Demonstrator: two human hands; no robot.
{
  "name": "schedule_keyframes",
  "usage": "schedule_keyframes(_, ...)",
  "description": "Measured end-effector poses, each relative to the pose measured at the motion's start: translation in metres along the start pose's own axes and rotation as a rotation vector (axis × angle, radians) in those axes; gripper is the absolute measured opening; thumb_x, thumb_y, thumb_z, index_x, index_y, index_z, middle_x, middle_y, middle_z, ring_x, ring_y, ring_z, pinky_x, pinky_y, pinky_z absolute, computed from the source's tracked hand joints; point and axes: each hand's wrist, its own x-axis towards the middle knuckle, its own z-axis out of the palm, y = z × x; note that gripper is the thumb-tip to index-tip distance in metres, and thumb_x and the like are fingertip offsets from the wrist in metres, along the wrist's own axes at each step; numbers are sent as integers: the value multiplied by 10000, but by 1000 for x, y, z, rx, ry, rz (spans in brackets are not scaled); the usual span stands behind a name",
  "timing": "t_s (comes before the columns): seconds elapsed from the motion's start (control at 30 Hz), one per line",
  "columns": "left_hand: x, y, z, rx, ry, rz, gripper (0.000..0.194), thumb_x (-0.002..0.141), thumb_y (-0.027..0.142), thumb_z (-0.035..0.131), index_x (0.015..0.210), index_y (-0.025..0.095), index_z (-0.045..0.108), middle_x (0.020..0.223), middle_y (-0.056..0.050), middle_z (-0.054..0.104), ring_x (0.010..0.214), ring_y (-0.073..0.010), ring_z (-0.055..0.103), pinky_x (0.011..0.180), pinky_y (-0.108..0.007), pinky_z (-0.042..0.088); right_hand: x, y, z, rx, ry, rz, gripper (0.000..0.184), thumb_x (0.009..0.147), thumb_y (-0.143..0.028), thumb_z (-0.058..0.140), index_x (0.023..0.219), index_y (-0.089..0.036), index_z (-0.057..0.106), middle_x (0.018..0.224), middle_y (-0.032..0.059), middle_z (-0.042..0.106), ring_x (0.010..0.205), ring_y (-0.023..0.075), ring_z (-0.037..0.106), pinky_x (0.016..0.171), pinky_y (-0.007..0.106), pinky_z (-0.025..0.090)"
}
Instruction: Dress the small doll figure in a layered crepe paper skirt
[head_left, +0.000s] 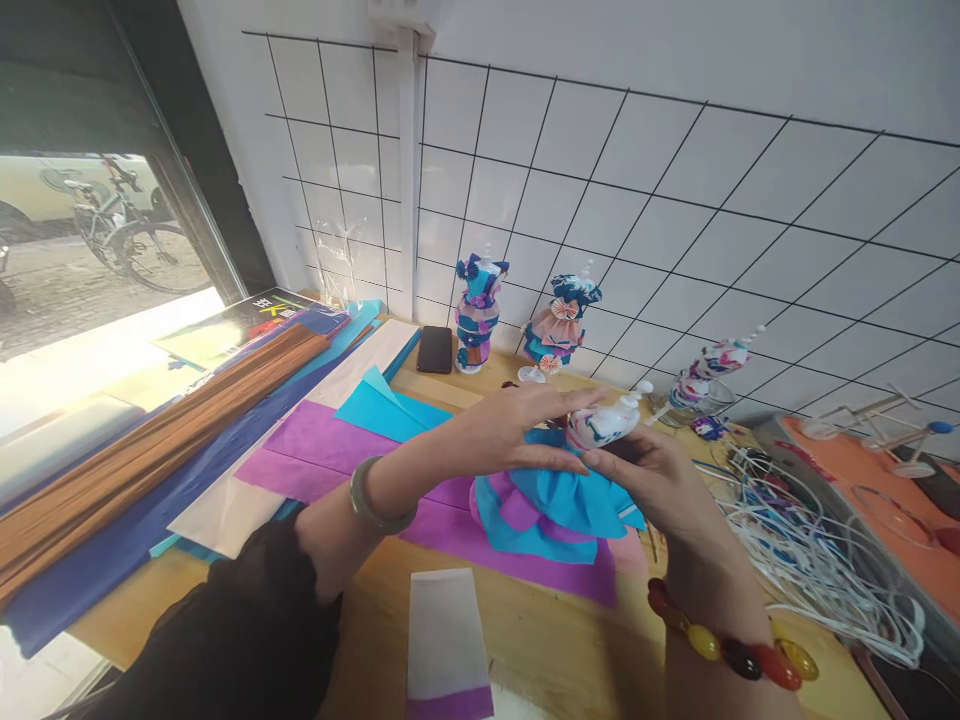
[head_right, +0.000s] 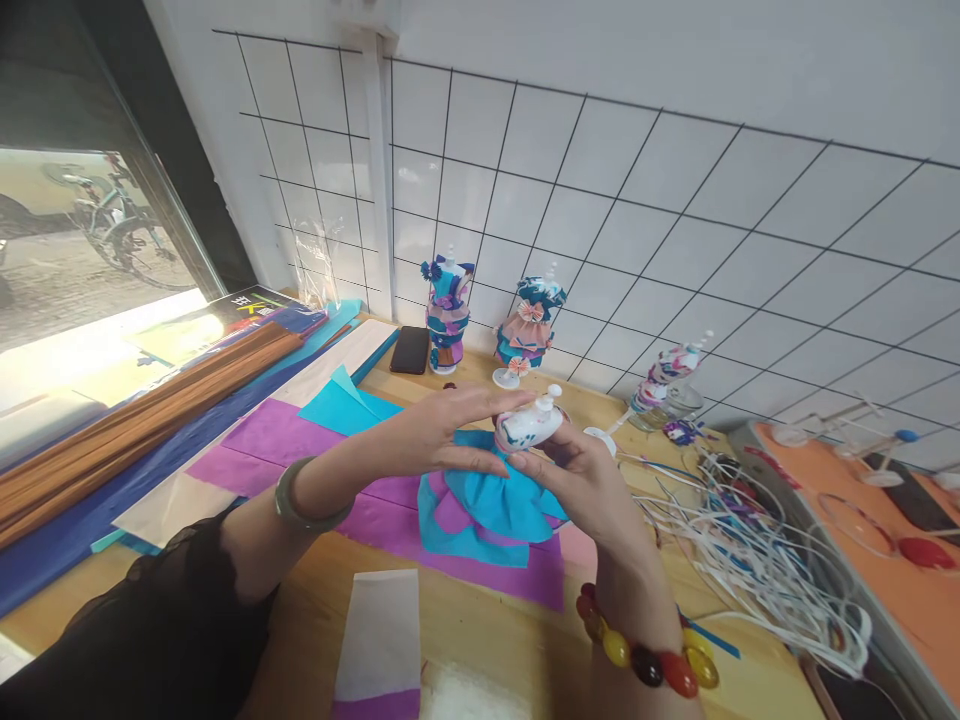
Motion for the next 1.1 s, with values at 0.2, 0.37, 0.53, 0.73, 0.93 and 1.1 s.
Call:
schedule_keyframes(0.2, -4, -3, -8, -42, -24, -107, 756, 785, 418, 644, 1432, 248, 292, 1188, -52, 626, 1116, -185, 556, 952, -299, 415, 2, 9, -4, 86, 13, 30, 254, 710, -375, 744, 933, -257, 715, 963, 30, 738, 926, 240, 668, 830, 364, 535)
schedule_keyframes(0.37, -4, 2, -7, 172, -27, -49, 384, 881, 422, 506, 1190, 206, 576, 1157, -69, 631, 1106, -206, 557, 939, -304, 409, 4, 11, -5, 118, 51, 35, 289, 695, -382, 755, 954, -261, 711, 1030, 38, 728, 988, 252, 656, 868, 381, 525)
schedule_keyframes(0.53, 1, 7, 2, 319, -136, -67, 369, 945, 410, 352, 1011, 154, 609, 1026, -84, 634, 1007, -202, 573, 883, -303, 421, 5, 12, -4, 105, 108, 45, 294, 701, -376, 752, 966, -256, 706, 1033, 41, 727, 983, 246, 657, 872, 375, 522)
schedule_keyframes(0.73, 1, 5, 0, 319, -155, -78, 385, 947, 421, 333, 937, 149, 605, 946, -71, 628, 922, -182, 575, 818, -277, 426, 5, 11, -2, 93, 92, 27, 292, 726, -367, 731, 994, -255, 700, 1052, 42, 720, 992, 246, 653, 877, 382, 522)
schedule_keyframes(0.93, 0, 4, -1, 205, 11, -63, 333, 916, 404, 432, 1104, 185, 599, 1026, -61, 652, 984, -192, 579, 839, -288, 422, 8, 12, 0, 102, 108, -9, 294, 725, -355, 737, 1001, -264, 695, 1051, 30, 718, 974, 229, 651, 865, 365, 518)
schedule_keyframes(1.1, 1, 5, 7, 92, 68, -89, 326, 910, 377, 450, 1009, 142, 653, 958, -58, 676, 904, -168, 604, 778, -251, 433, 9, 9, 4, 65, 163, 3, 301, 717, -361, 741, 988, -240, 691, 981, 43, 726, 938, 234, 654, 847, 371, 516)
